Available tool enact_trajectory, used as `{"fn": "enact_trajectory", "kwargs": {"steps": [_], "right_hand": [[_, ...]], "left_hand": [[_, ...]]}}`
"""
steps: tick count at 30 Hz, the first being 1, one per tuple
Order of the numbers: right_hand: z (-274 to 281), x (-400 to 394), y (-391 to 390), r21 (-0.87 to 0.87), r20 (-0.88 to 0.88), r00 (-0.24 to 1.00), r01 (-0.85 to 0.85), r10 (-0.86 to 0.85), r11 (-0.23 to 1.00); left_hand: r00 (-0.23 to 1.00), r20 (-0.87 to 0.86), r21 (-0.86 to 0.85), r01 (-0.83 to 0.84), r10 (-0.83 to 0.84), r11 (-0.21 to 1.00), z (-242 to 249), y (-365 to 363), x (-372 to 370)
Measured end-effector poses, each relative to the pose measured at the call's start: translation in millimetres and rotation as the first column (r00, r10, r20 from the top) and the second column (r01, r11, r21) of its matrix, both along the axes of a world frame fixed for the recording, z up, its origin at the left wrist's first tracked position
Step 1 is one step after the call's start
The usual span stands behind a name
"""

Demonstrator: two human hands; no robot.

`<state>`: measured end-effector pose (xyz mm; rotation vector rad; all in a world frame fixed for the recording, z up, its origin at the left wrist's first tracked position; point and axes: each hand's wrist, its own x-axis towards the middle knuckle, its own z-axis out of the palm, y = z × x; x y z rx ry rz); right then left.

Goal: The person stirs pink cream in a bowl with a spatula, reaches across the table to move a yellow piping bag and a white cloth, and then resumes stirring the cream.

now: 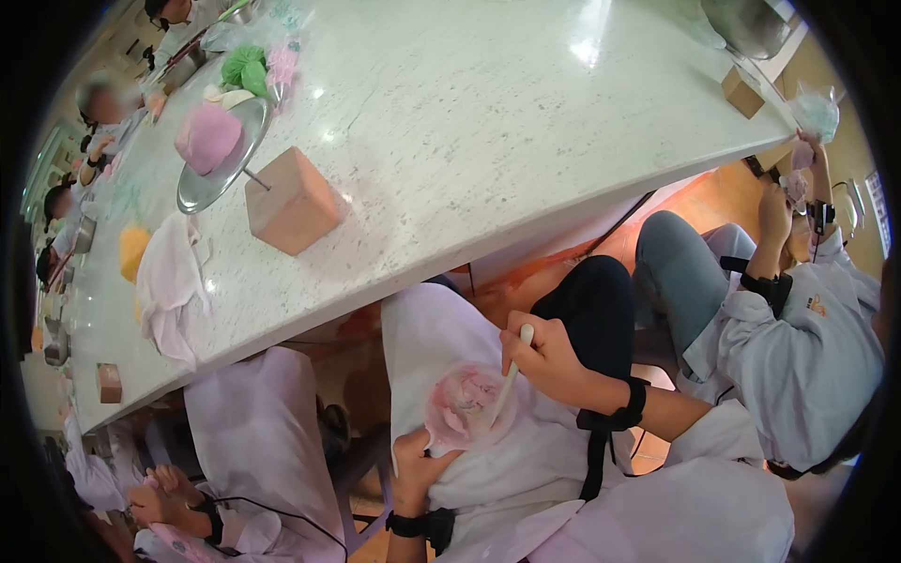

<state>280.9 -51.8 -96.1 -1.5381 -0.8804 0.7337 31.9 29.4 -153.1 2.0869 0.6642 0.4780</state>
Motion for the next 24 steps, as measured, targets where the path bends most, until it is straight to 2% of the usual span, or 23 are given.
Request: {"fn": "enact_trajectory", "kwargs": {"steps": [2,5,8,9,12,15,18,21,22,24], "right_hand": [[17,6,-1,0.133,0.312,0.950,-0.046,0.003,0.990],[10,-6,-2,0.177,0.295,0.950,0.056,-0.107,0.983],[-11,-40,2,0.121,-0.023,0.960,0.281,-0.280,0.952],[-19,-50,5,0.102,-0.228,0.904,0.392,-0.362,0.915],[-28,-55,5,0.051,-0.491,0.767,0.498,-0.413,0.866],[-21,-45,-5,0.072,-0.338,0.889,0.353,-0.311,0.933],[3,-27,-9,0.150,-0.063,0.986,0.165,-0.157,0.975],[26,-20,-10,0.372,0.018,0.993,0.102,-0.117,0.923],[25,-17,-9,0.370,0.182,0.983,-0.039,-0.031,0.928],[24,-12,-8,0.295,0.494,0.860,-0.304,0.128,0.906]], "left_hand": [[0.999,0.027,-0.029,-0.028,0.029,0.999,-7,-2,-1],[0.997,0.065,-0.033,-0.033,0.035,0.999,-8,-1,0],[0.997,0.076,0.000,-0.002,0.002,1.000,-3,1,2],[0.997,0.074,0.012,0.007,-0.007,1.000,-2,1,2],[0.998,0.046,-0.009,-0.031,0.032,0.999,-10,0,-5],[0.999,0.026,-0.017,-0.031,0.031,0.999,-9,0,-4],[0.993,0.048,-0.105,-0.101,0.106,0.989,1,-1,6],[0.997,-0.028,-0.064,-0.080,0.078,0.995,-3,2,0],[0.996,-0.018,-0.071,-0.089,0.088,0.994,-3,2,0],[0.995,0.007,-0.087,-0.099,0.100,0.991,-2,2,3]]}}
